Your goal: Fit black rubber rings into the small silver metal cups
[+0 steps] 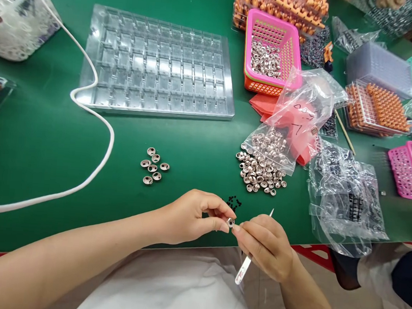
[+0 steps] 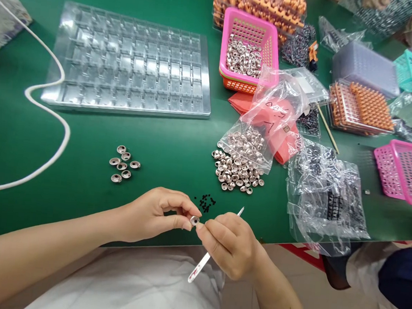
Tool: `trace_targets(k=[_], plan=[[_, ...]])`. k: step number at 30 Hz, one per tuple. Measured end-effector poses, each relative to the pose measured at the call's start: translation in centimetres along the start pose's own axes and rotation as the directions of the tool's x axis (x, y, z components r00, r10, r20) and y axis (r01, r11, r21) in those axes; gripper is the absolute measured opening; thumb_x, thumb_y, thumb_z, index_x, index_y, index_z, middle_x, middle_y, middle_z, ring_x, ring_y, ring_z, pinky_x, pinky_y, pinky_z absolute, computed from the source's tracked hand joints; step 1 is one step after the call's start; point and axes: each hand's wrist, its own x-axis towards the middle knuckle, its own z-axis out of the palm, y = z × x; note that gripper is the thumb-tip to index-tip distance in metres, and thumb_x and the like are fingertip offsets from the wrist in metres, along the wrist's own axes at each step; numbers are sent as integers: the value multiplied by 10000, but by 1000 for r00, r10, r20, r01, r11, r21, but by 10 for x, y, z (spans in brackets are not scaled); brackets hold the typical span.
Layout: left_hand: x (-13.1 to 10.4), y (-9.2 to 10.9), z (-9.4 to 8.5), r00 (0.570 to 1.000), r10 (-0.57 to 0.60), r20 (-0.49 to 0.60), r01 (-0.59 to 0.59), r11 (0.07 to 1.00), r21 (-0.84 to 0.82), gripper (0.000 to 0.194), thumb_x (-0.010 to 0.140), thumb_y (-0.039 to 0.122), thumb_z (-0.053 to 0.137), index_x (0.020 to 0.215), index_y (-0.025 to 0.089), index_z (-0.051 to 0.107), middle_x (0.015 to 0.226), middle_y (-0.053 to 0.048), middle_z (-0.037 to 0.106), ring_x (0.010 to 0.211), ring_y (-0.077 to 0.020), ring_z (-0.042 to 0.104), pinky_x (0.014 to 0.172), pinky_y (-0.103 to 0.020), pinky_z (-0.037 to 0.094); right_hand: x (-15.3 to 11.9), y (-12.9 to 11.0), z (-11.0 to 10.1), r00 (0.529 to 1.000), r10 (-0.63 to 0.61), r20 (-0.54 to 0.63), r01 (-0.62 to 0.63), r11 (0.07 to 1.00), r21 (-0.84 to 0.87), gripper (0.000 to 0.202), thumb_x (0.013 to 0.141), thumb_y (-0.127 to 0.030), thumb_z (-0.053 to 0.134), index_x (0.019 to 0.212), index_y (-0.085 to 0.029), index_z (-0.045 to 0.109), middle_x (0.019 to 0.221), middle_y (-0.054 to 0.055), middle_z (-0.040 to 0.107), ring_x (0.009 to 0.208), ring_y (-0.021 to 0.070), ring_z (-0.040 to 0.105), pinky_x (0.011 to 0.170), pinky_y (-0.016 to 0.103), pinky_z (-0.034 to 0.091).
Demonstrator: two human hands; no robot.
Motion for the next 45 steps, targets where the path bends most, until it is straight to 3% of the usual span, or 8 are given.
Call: trace_targets(k=[11,22,31,37,45], plan=[[-2,-4,0,983,183,28,-185,965,184,123,892,175,666,977,161,753,870,-40,743,752,-127,671,706,-202,521,7,1,3,995,43,86,-50,996,79,245,896,-62,596,1138,-74,632,903,102,677,756,180,595,619,335,503],[-1,-6,0,972,233,33,-235,947,219,120,906,169,649,983,157,740,857,-43,741,760,-130,677,708,-202,524,10,-2,8,993,103,64,-109,989,103,242,888,-59,611,1127,-101,612,870,87,662,718,165,565,607,312,488],[-2,-5,1,976,217,19,-216,950,225,123,903,174,650,978,164,747,870,-44,745,748,-133,678,712,-210,531,6,-6,13,984,177,36,-179,980,86,239,904,-100,612,1138,-144,609,851,60,654,705,153,571,614,295,483],[-2,-1,-1,991,128,22,-130,984,123,128,894,195,677,979,141,755,878,-47,753,751,-125,681,690,-187,523,8,-9,9,973,213,-88,-202,972,121,249,886,-72,627,1124,-143,624,849,56,652,699,142,579,607,283,486],[-2,1,-2,993,103,52,-109,986,125,137,904,199,664,988,141,755,899,-50,749,774,-125,683,702,-182,520,6,-5,5,981,189,-33,-185,977,107,270,899,-79,633,1158,-151,611,865,56,659,715,142,569,625,296,488]])
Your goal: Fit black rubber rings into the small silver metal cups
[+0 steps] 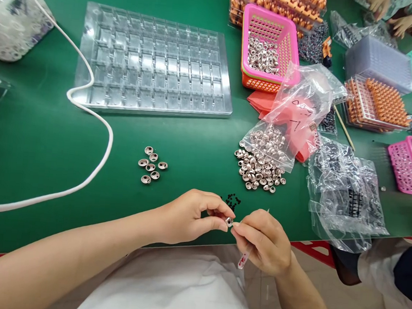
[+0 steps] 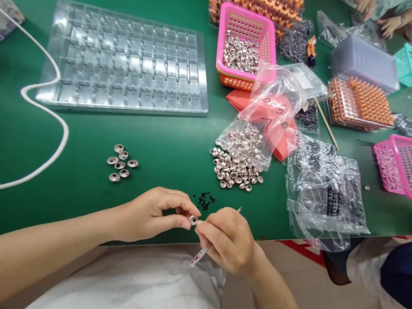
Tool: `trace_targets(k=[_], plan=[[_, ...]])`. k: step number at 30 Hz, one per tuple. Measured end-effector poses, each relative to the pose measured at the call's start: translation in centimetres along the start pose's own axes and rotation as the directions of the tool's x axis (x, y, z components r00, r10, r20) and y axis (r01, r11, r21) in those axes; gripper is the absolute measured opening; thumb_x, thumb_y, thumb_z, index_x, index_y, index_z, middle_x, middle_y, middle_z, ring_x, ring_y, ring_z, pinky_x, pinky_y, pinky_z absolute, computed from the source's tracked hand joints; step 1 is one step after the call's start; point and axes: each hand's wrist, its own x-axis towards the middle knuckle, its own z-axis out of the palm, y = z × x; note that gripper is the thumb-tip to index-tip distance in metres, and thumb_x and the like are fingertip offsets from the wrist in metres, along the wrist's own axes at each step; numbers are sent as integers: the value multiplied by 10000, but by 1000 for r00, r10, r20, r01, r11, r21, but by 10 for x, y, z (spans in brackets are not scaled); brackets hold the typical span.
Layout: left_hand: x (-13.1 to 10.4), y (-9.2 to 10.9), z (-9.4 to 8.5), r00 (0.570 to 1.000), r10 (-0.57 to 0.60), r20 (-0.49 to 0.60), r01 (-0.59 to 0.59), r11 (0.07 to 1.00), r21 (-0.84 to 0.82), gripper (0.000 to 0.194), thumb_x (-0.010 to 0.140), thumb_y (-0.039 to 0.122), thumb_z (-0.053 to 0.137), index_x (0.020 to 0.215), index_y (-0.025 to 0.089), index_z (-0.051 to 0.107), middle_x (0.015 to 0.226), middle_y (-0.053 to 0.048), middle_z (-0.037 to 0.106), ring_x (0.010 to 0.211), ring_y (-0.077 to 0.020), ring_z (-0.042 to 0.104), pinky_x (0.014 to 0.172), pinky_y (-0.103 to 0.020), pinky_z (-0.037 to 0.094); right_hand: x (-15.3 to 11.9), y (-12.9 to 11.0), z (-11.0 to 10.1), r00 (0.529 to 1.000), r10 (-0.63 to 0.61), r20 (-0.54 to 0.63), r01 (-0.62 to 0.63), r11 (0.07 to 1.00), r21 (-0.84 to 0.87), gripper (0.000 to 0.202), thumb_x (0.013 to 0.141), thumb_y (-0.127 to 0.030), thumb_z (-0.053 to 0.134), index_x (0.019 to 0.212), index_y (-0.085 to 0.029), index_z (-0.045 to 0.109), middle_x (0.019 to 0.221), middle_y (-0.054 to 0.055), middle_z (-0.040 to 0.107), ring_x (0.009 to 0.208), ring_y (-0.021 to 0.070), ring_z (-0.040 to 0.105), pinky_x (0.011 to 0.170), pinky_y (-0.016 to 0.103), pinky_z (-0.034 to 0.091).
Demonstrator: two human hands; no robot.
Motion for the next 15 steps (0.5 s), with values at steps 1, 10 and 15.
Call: trace_targets(k=[1,10,15], plan=[[0,0,0,1000,1,0,-1,1000,3,135,903,196,662,985,141,754,897,-50,749,769,-125,683,697,-182,520,0,1,0,1000,-7,17,7,1000,-1,272,901,-80,631,1162,-152,609,870,56,662,717,143,569,629,299,488],[1,-4,3,998,43,-36,-40,997,63,135,900,184,664,987,133,753,879,-52,747,763,-129,684,687,-190,519,3,-1,2,994,-90,70,96,991,-89,292,885,-71,619,1177,-75,614,889,109,672,740,190,592,622,336,502],[0,-7,5,996,68,-63,-62,994,95,148,900,180,665,1002,118,753,877,-59,751,774,-136,692,701,-199,528,5,-5,6,996,-68,52,75,988,-133,280,870,-48,621,1149,-71,615,872,107,662,738,195,588,633,342,509]])
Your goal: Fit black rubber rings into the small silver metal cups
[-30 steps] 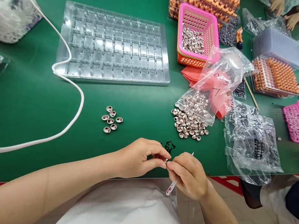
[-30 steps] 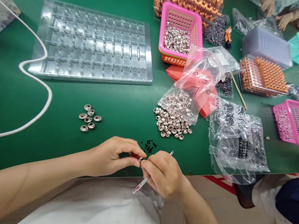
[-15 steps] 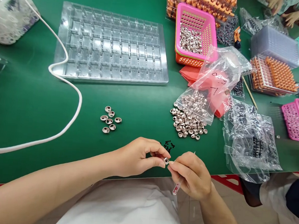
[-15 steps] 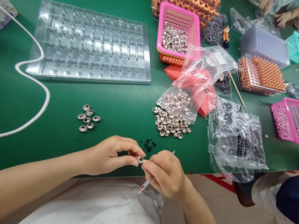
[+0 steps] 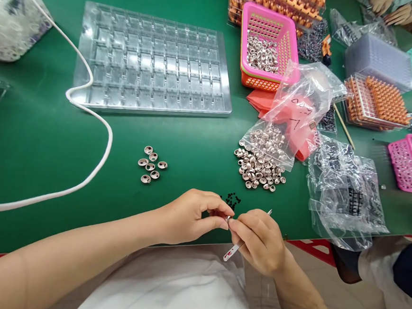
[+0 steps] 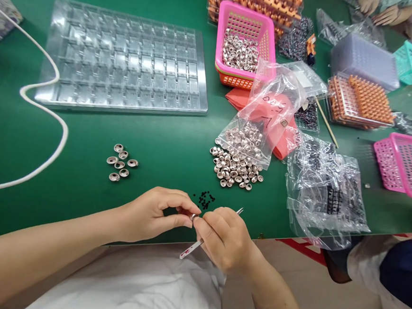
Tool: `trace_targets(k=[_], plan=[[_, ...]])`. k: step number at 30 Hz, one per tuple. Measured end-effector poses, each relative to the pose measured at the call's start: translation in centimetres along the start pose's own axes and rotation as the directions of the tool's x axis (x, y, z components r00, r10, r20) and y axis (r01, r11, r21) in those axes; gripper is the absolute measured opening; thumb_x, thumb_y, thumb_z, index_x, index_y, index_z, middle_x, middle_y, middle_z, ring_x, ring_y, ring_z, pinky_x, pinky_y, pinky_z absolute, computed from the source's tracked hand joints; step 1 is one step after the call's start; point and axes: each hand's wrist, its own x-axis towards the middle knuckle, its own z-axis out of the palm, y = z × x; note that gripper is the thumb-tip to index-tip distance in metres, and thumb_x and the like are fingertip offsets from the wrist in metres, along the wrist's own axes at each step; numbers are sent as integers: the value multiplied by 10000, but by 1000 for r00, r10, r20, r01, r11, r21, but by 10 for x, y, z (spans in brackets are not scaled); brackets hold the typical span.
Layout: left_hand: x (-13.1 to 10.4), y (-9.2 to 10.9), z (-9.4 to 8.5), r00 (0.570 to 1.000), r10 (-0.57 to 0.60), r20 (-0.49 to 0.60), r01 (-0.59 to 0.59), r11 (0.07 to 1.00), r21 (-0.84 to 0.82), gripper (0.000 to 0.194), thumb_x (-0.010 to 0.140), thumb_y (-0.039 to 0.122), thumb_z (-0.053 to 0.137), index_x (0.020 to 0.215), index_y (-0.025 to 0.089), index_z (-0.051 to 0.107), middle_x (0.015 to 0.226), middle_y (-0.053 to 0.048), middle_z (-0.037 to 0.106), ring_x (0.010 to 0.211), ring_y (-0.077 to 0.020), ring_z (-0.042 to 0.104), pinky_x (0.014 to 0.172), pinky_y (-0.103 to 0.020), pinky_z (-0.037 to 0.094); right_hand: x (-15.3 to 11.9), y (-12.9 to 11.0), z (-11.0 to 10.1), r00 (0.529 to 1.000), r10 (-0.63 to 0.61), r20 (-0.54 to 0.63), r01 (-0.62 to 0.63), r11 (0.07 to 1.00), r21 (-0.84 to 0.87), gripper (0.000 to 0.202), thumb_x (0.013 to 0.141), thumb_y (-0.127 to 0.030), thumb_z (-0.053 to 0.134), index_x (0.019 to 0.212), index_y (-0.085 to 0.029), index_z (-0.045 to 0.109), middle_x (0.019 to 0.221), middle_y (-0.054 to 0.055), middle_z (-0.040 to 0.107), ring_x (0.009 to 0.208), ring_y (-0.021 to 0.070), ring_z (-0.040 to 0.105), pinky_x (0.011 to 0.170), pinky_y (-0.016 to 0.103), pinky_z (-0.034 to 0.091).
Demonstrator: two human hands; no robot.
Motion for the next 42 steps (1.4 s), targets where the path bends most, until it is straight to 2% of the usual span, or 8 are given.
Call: trace_targets(k=[8,16,24,29,31,33,37,42], plan=[[0,1,-1,1000,4,-26,-4,1000,4,152,899,187,676,1009,121,757,867,-53,752,769,-130,695,704,-192,532,-6,-3,6,997,69,-21,-68,997,19,318,904,-64,593,1219,-108,584,903,97,672,756,180,598,643,331,508],[1,3,-3,998,-65,20,67,991,-113,154,898,201,673,1003,126,757,888,-49,744,787,-135,703,718,-196,550,-3,-6,3,966,202,-163,-174,970,171,365,853,-18,655,1194,-138,608,887,79,662,735,153,601,617,290,527],[1,4,-3,996,-83,31,86,991,-107,159,900,209,667,1012,138,755,894,-43,744,794,-133,700,734,-199,544,-5,-4,-5,957,237,-168,-200,957,208,387,861,-24,650,1216,-175,618,898,64,639,763,154,590,634,303,525],[2,4,-2,994,-105,-13,104,990,-94,170,897,219,662,1018,141,752,908,-45,747,807,-137,697,738,-206,539,-6,-1,-12,852,467,-235,-361,851,380,273,1019,-220,459,1166,-221,688,1079,107,617,968,218,598,784,404,525],[2,4,-2,993,-109,-46,106,992,-66,168,893,222,663,1011,148,757,897,-39,743,788,-133,683,726,-207,529,-6,3,-11,795,535,-286,-389,811,438,371,1054,-376,380,1105,-249,725,1151,115,603,1055,252,576,834,445,516],[3,4,-2,991,-110,-75,107,993,-46,173,891,226,661,1016,157,760,890,-32,740,769,-127,668,717,-207,519,-6,5,-10,757,573,-315,-364,770,525,428,1052,-463,353,1090,-270,733,1104,103,600,990,241,589,767,426,537],[4,2,-2,983,-149,-112,145,989,-38,194,890,247,656,1031,165,761,883,-23,741,747,-122,647,708,-208,509,-7,5,-11,740,616,-269,-262,633,729,424,1065,-429,316,1134,-251,694,976,72,590,765,186,631,570,367,577],[3,1,-2,978,-171,-116,171,985,-13,213,902,269,637,1047,169,757,881,-23,746,742,-129,640,691,-217,501,-11,0,-18,769,610,-192,-290,600,745,198,1009,-221,513,1121,-229,676,1032,68,611,838,191,703,686,399,660]])
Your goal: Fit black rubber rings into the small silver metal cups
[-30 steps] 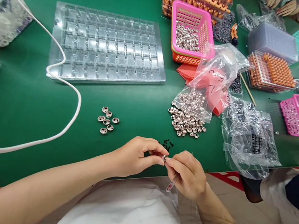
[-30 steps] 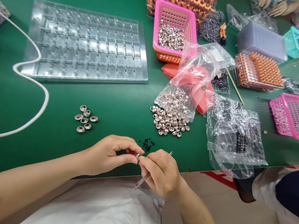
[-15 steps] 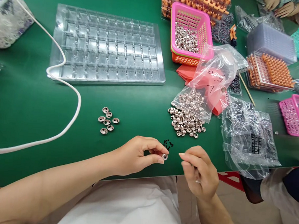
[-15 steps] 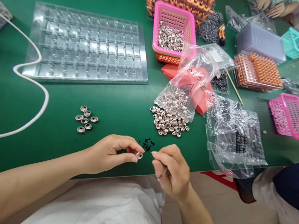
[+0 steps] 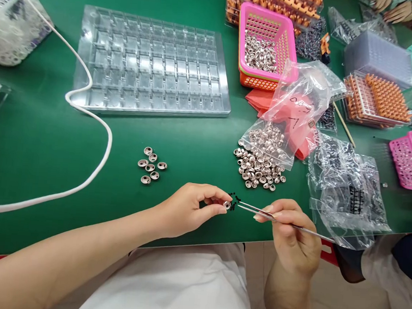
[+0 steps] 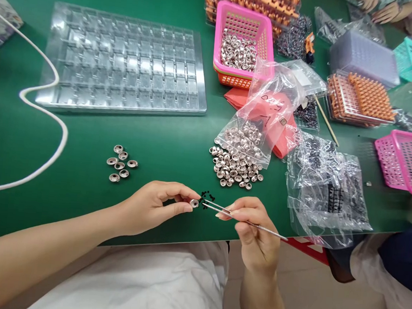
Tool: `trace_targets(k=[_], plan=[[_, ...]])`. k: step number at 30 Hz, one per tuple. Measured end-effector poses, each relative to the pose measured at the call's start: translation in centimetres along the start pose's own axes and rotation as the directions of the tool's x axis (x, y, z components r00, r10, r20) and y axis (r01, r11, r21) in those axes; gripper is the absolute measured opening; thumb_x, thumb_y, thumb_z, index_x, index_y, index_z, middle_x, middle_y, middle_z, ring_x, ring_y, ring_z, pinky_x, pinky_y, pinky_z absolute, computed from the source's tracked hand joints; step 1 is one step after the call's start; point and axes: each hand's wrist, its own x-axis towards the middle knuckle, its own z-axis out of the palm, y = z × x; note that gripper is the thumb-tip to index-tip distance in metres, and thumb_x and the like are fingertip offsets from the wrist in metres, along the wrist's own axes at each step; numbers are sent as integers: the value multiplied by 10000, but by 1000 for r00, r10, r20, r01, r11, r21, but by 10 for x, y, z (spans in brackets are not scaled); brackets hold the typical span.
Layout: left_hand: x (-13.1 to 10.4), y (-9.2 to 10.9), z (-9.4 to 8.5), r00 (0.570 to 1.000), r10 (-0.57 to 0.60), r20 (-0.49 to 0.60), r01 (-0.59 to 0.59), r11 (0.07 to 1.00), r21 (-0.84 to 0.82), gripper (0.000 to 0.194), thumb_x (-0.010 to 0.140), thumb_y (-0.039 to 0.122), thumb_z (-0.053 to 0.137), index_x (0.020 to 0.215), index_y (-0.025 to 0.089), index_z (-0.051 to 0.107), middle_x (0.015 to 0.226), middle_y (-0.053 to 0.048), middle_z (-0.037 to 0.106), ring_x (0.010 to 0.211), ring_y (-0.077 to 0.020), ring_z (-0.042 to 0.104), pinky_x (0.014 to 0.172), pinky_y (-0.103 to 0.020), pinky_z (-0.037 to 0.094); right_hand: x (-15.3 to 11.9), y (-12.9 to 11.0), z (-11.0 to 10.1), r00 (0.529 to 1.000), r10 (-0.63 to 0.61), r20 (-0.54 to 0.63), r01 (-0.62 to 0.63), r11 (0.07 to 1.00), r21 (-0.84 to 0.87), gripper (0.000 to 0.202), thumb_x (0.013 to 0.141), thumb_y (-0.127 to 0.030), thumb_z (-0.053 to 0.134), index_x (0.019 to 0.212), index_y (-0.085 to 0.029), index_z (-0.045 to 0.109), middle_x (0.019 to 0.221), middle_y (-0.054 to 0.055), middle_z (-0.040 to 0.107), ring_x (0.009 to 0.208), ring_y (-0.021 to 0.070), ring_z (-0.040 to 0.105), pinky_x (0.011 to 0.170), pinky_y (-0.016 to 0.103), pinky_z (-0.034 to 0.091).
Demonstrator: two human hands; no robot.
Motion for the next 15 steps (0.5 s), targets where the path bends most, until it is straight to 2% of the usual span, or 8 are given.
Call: trace_targets(k=[2,4,8,15], plan=[[0,0,0,1000,8,8,-8,1000,5,213,903,265,633,1046,166,756,884,-26,746,741,-129,643,691,-218,502,-2,-3,-1,999,-5,37,7,999,-33,260,943,-103,588,1156,-236,657,1032,64,641,861,196,710,683,383,667],[0,1,0,1000,18,10,-18,1000,6,213,901,262,632,1043,162,756,884,-31,747,739,-130,646,690,-219,505,-3,-5,-2,997,-21,73,29,994,-103,335,904,-48,618,1178,-237,648,1020,68,681,902,211,711,676,369,664],[0,1,1,998,65,2,-65,998,22,226,904,257,626,1061,156,754,888,-41,747,746,-133,654,695,-223,509,-2,-7,0,989,-60,135,93,962,-257,332,880,-20,640,1139,-226,666,1017,69,719,948,215,709,737,365,647],[-1,-5,1,991,130,14,-131,991,39,227,921,247,620,1085,161,751,879,-39,738,746,-128,651,694,-217,505,1,-7,2,973,-104,207,159,949,-271,404,849,42,637,1168,-204,658,1046,78,715,964,211,704,737,350,636]])
